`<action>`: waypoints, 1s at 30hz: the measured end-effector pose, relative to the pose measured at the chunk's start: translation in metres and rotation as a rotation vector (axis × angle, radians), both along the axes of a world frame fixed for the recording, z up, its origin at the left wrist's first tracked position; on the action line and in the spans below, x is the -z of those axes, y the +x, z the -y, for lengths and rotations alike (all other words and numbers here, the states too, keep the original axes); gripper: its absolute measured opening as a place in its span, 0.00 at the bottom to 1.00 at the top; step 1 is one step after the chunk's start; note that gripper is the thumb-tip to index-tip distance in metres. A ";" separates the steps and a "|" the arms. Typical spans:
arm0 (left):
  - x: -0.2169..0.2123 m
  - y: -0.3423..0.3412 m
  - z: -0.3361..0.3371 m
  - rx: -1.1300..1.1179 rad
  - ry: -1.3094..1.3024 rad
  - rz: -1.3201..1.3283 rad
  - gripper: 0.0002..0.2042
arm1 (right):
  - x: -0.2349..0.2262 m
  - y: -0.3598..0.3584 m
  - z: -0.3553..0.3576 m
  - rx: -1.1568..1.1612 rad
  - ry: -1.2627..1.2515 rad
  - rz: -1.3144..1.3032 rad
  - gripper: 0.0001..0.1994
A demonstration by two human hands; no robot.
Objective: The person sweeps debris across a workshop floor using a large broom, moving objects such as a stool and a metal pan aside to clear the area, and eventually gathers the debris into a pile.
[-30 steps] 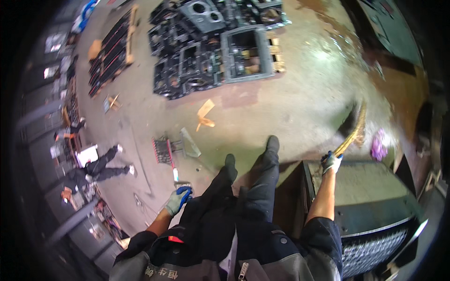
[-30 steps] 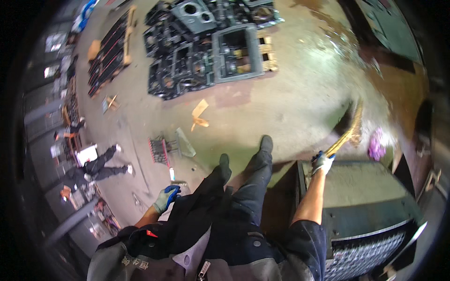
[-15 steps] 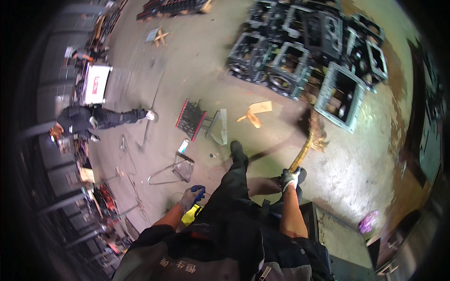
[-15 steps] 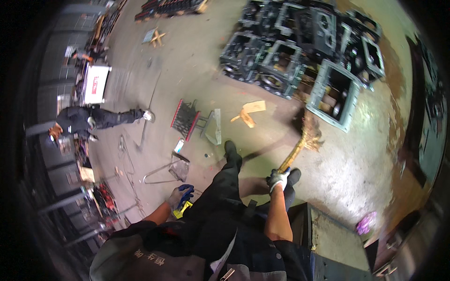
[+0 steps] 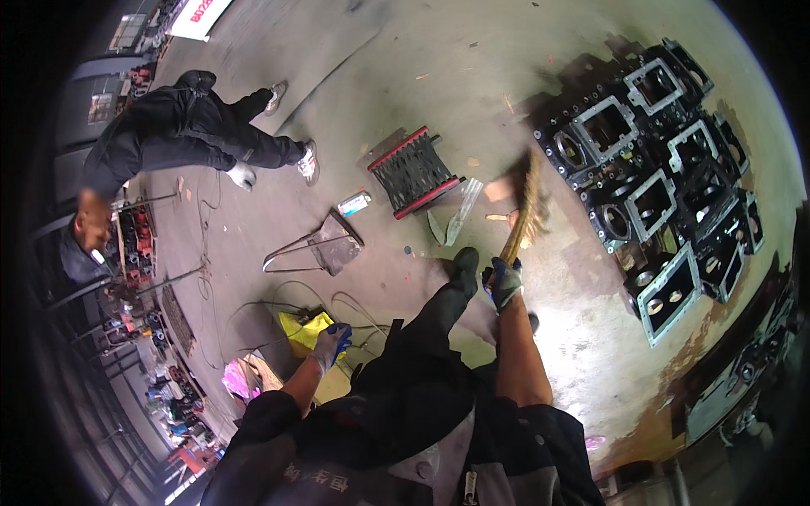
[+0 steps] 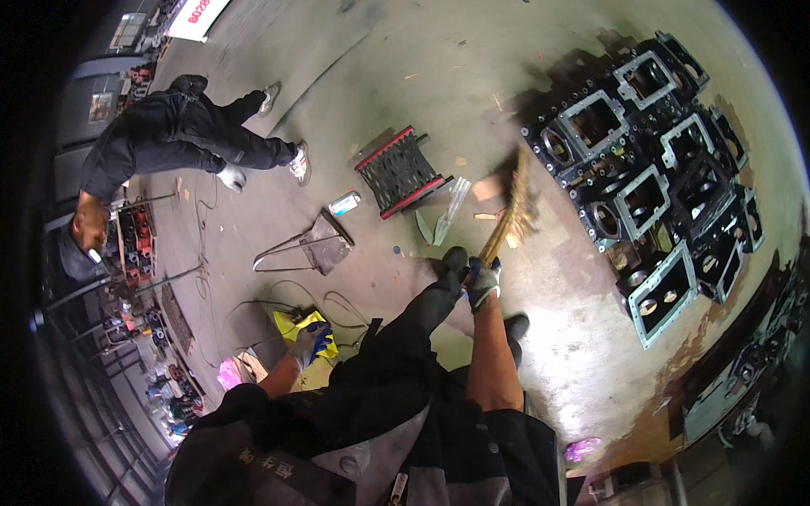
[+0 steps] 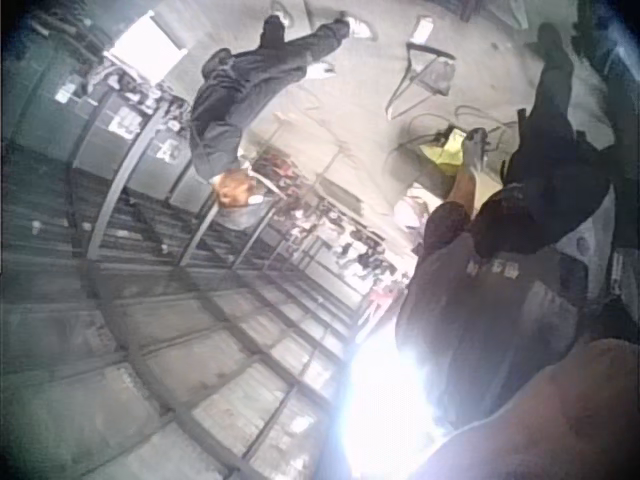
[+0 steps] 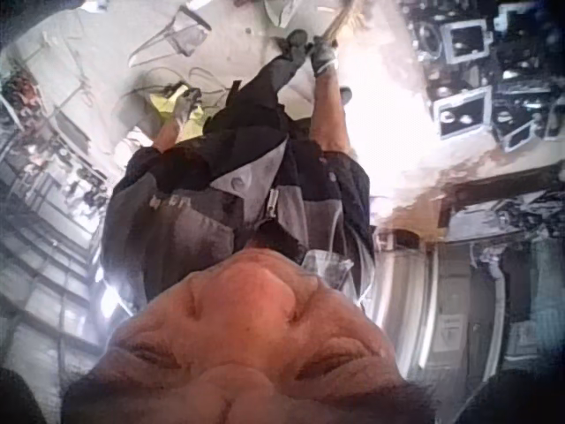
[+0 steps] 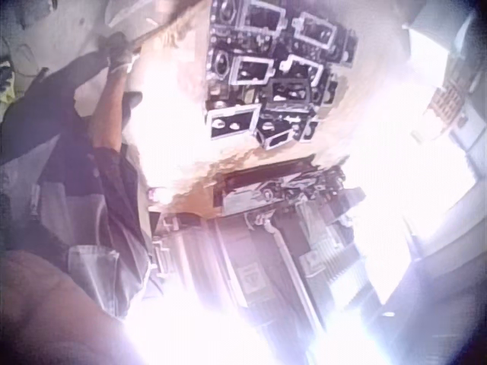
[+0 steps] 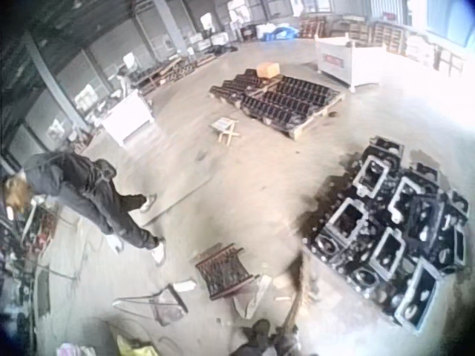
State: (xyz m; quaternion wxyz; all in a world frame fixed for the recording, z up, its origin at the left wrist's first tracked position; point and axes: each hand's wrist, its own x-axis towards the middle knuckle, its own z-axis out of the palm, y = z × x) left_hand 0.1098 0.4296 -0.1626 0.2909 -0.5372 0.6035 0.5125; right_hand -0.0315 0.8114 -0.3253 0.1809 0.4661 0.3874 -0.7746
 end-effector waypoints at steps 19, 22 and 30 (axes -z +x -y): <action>0.313 -0.223 -0.117 -0.714 0.292 -0.179 0.32 | -0.053 0.030 -0.089 -0.590 0.346 0.353 0.37; 0.371 -0.257 -0.123 -1.065 0.338 -0.268 0.23 | -0.034 0.047 -0.109 -0.597 0.397 0.317 0.36; 0.424 -0.279 -0.101 -1.287 0.507 -0.454 0.07 | -0.048 -0.003 -0.068 -0.713 0.525 0.456 0.35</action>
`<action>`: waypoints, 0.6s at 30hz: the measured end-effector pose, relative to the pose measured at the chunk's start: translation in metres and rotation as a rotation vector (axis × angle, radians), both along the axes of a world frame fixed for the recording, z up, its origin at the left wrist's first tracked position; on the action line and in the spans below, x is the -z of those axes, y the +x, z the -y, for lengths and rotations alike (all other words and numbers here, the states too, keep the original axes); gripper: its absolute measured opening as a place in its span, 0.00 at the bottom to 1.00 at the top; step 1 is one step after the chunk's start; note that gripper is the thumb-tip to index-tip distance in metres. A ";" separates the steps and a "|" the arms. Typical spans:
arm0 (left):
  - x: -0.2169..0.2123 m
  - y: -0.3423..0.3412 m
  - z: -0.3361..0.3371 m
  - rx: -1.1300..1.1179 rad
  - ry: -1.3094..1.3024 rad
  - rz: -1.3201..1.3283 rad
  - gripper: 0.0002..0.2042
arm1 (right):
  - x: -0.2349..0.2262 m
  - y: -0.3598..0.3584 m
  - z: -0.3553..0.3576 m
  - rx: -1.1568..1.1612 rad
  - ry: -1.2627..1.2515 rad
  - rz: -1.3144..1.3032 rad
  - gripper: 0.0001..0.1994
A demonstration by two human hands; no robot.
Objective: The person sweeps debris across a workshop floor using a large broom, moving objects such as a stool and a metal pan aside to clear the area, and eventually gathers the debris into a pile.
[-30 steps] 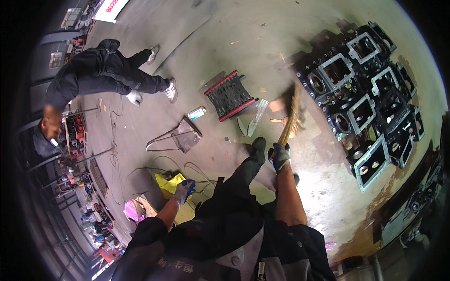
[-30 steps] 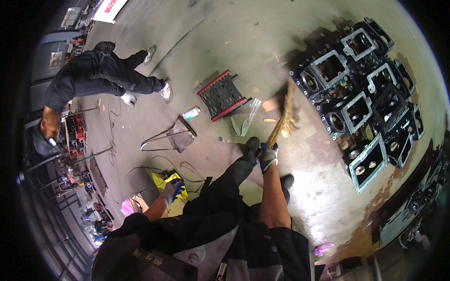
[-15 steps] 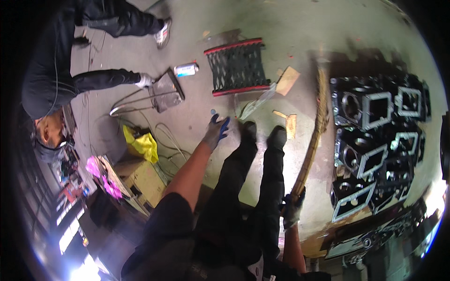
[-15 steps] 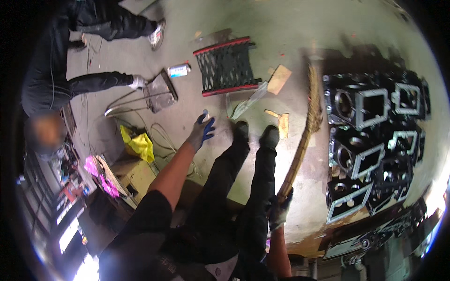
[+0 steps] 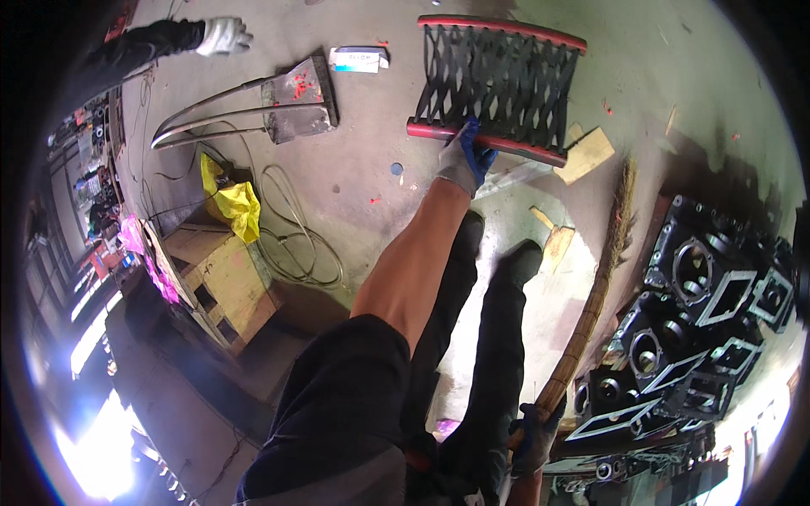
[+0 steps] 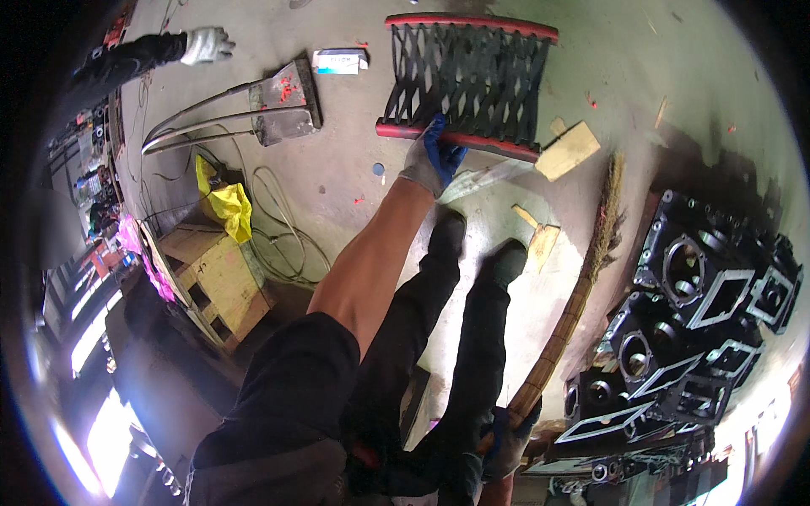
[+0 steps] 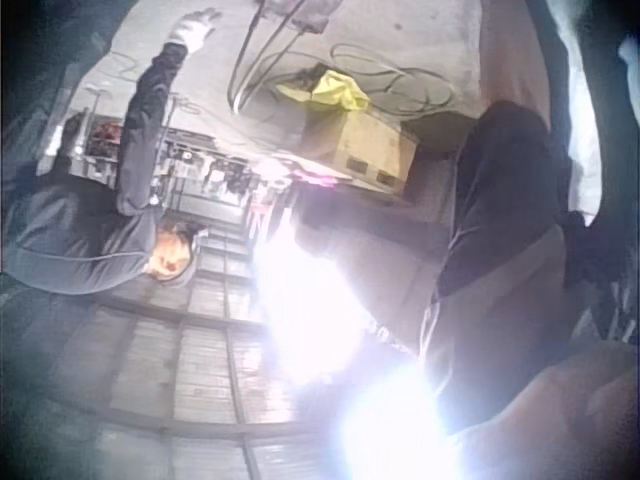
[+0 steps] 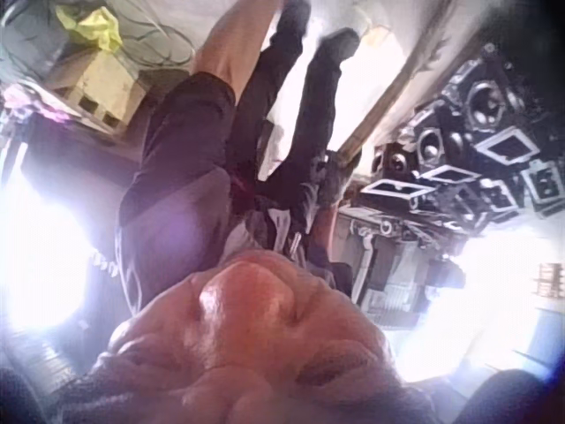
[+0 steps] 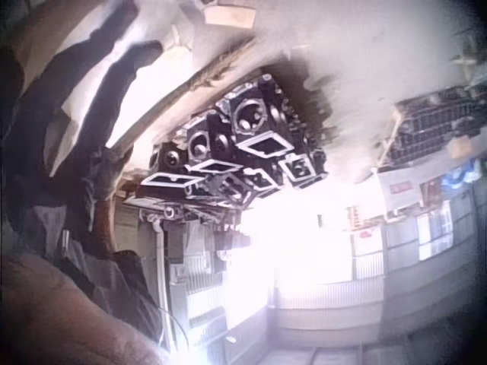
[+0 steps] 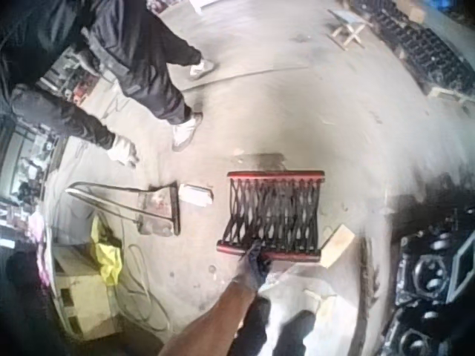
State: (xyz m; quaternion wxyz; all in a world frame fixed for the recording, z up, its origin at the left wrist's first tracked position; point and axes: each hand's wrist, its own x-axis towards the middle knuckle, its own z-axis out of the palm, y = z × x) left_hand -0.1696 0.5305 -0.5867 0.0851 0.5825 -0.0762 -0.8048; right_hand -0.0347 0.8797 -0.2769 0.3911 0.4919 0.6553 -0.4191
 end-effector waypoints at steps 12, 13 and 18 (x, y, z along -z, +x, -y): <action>-0.223 0.115 0.022 -0.124 -0.452 -0.126 0.07 | -0.022 -0.112 0.079 -0.091 -0.367 -0.222 0.15; -0.245 0.141 0.024 -0.128 -0.438 -0.146 0.05 | -0.028 -0.125 0.082 -0.201 -0.418 -0.303 0.16; -0.347 0.279 -0.007 -0.148 -0.628 0.314 0.02 | -0.072 -0.129 0.065 -0.357 -0.421 -0.229 0.23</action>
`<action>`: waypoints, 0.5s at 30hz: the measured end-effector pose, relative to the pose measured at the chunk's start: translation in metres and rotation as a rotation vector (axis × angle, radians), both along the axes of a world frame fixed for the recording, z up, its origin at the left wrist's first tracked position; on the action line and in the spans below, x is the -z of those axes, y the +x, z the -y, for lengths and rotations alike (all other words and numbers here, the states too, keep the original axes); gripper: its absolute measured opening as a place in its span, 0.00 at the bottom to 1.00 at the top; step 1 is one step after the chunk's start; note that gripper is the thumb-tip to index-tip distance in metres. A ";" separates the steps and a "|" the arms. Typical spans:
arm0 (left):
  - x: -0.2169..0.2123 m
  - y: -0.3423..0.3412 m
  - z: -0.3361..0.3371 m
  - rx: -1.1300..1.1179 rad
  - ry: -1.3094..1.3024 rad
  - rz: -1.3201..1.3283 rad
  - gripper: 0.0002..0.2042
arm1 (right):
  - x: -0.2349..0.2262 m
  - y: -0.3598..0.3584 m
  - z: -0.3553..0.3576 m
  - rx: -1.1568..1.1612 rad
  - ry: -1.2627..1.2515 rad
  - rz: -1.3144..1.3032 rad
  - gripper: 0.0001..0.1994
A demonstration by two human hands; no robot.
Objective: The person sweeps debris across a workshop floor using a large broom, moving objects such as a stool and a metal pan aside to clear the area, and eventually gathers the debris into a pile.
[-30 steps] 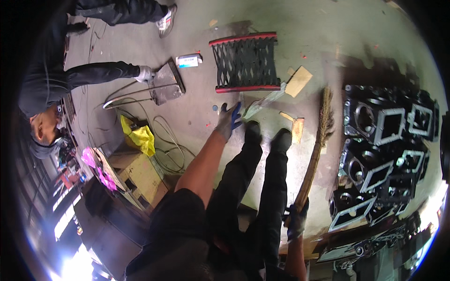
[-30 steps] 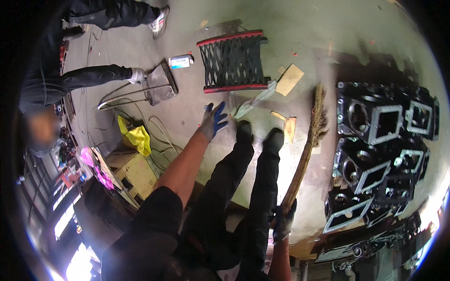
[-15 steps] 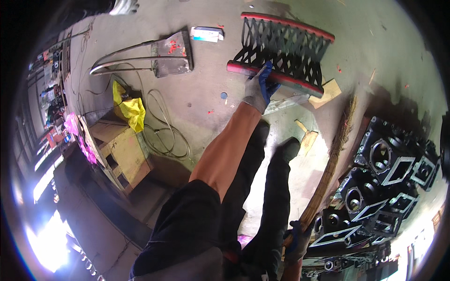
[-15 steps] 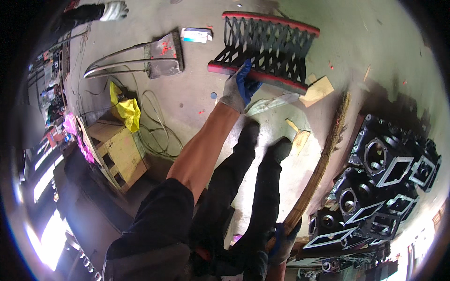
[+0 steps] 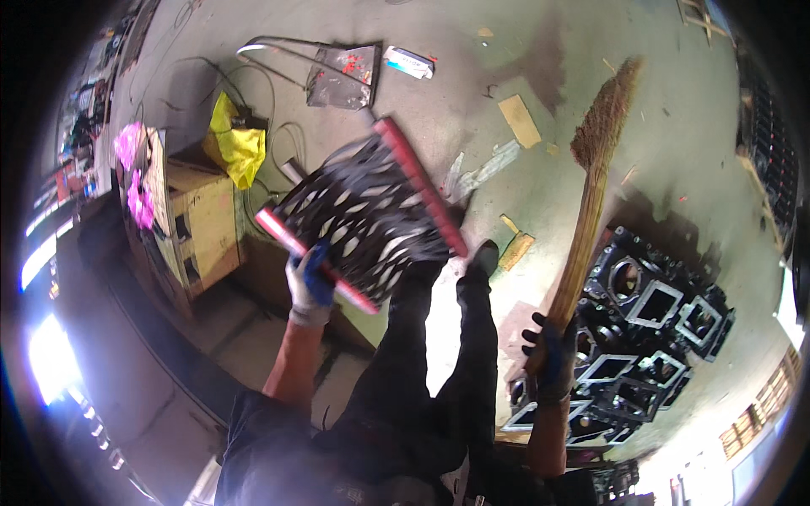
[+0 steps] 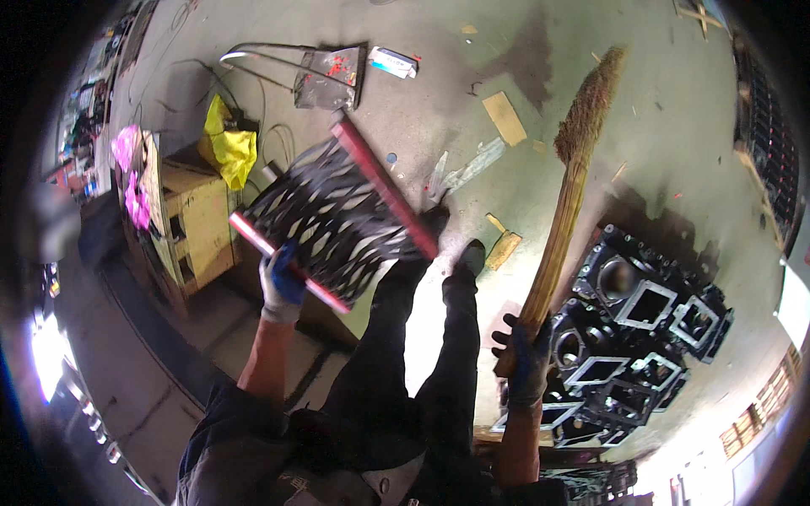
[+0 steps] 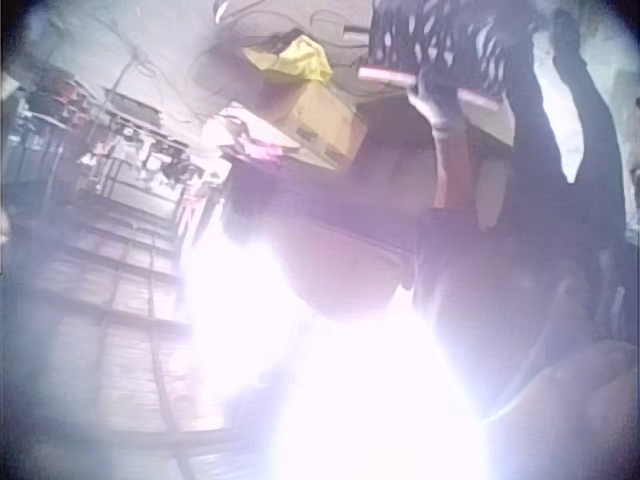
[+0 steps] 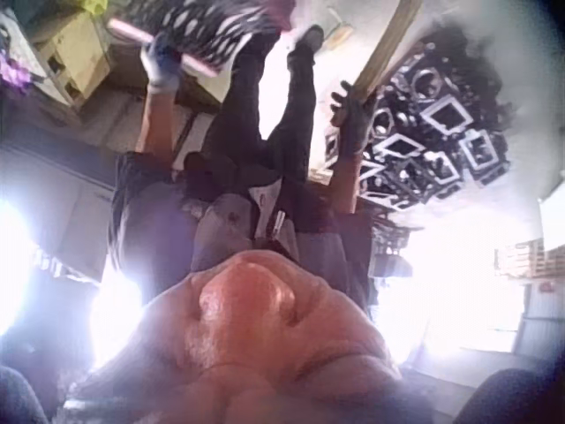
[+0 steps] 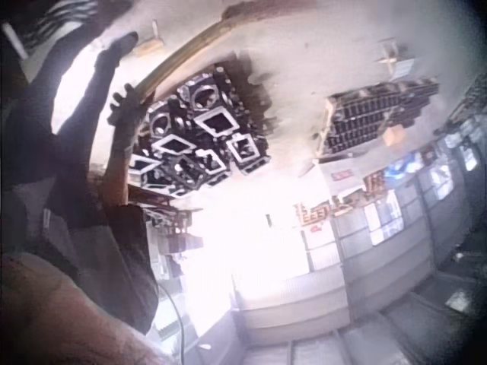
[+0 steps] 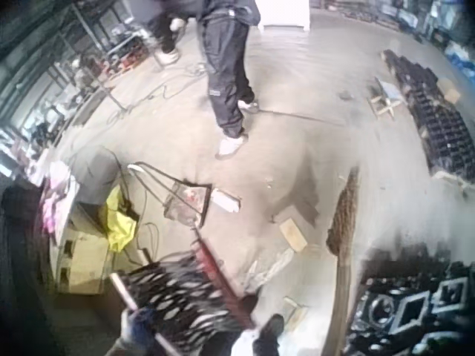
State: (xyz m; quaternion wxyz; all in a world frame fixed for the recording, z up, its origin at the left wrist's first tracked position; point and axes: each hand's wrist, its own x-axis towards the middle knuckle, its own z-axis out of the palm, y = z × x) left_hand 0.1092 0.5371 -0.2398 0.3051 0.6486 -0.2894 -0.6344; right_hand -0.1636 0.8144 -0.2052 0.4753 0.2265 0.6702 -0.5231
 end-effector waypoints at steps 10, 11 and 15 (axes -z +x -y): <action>-0.040 0.211 -0.131 -0.197 -0.098 0.567 0.09 | 0.018 0.033 -0.128 -0.822 0.080 -0.166 0.20; -0.035 0.226 -0.150 -0.233 -0.103 0.544 0.09 | 0.011 0.039 -0.119 -0.800 0.073 -0.075 0.20; -0.034 0.267 -0.220 -0.236 0.213 0.656 0.11 | 0.034 0.052 -0.088 -1.464 0.123 0.070 0.27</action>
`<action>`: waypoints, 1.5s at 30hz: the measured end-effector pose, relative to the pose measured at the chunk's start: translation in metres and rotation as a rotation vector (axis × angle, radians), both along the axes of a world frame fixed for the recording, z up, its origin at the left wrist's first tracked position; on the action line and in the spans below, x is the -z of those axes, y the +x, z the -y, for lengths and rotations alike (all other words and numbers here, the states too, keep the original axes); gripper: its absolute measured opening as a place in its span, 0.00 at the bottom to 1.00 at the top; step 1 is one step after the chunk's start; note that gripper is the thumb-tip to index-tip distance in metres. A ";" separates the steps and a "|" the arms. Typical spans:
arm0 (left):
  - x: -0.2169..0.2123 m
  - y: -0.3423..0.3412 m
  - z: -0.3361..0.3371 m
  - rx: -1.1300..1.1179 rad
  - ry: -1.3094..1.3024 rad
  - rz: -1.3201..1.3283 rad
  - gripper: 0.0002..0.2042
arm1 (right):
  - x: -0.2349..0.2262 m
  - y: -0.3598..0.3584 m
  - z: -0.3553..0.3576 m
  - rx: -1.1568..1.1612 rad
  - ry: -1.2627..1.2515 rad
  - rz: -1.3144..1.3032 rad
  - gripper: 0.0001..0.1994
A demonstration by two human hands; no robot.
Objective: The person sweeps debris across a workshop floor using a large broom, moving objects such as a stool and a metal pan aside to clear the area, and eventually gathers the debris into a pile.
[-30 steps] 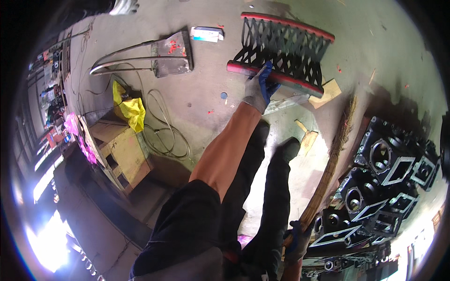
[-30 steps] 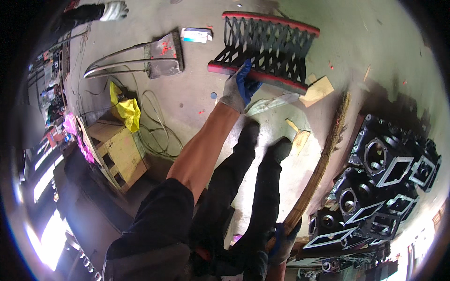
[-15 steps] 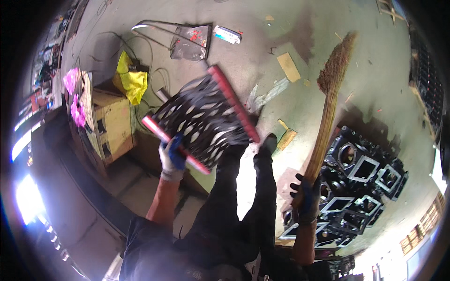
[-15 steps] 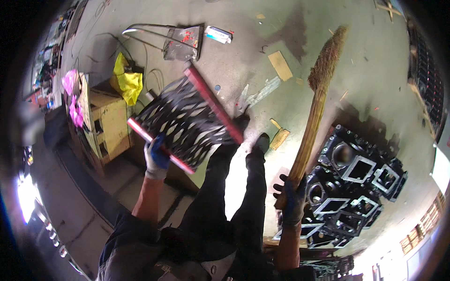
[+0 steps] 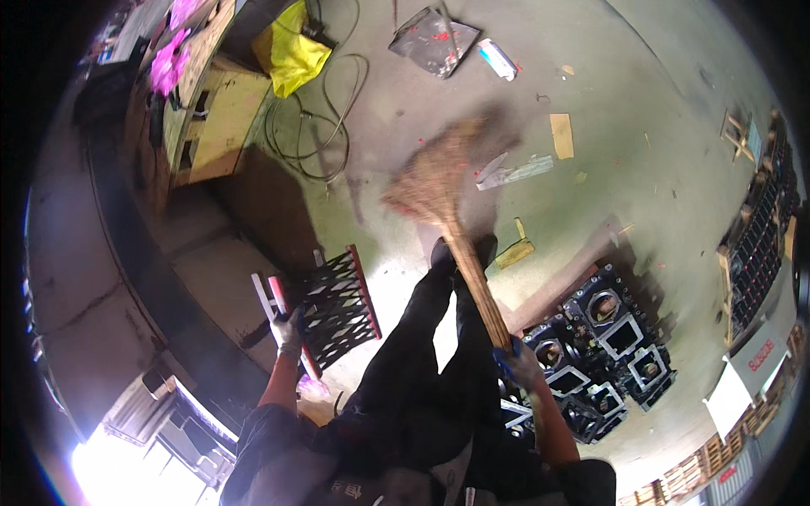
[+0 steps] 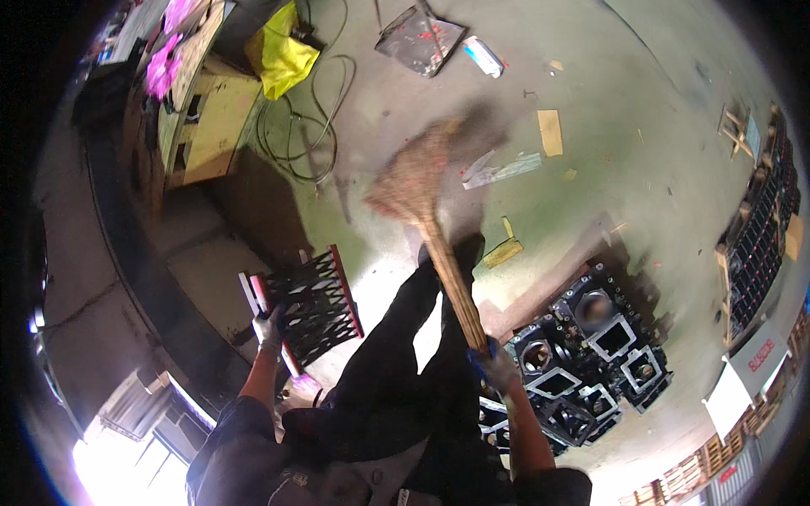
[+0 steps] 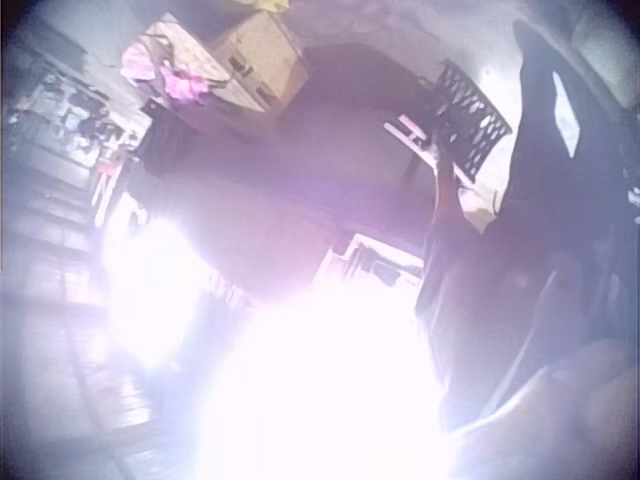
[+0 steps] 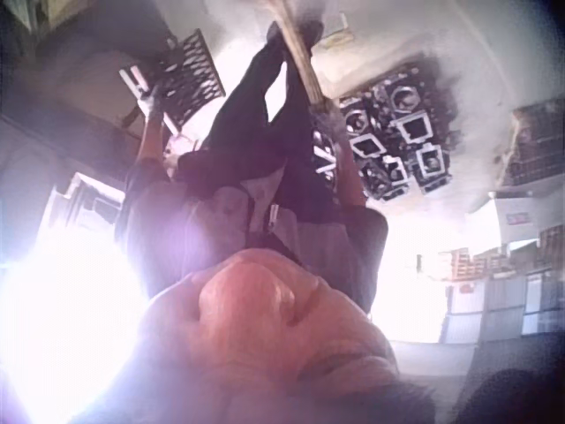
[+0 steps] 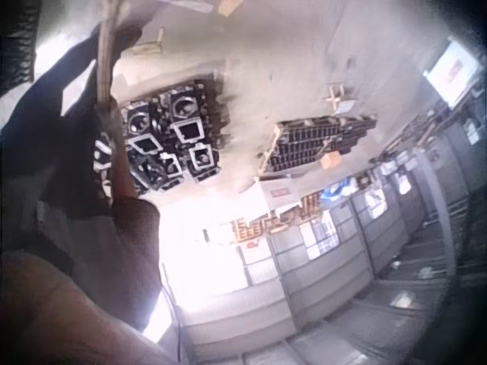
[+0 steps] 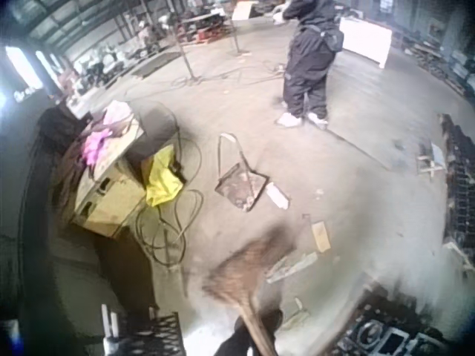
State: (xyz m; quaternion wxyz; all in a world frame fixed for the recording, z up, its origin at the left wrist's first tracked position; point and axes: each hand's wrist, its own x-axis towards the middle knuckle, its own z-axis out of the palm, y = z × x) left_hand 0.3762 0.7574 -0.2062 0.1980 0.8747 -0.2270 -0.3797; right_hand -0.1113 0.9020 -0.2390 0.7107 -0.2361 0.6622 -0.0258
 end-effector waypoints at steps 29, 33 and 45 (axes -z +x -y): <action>0.123 0.007 -0.250 -0.402 0.363 -0.304 0.38 | 0.012 0.081 0.210 -0.751 -0.342 -0.450 0.34; 0.130 -0.007 -0.277 -0.506 0.331 -0.246 0.26 | 0.076 0.243 0.264 -0.973 -0.374 -0.227 0.27; 0.088 -0.021 -0.240 -0.560 0.350 -0.404 0.08 | 0.207 0.274 0.310 -1.021 -0.348 -0.341 0.13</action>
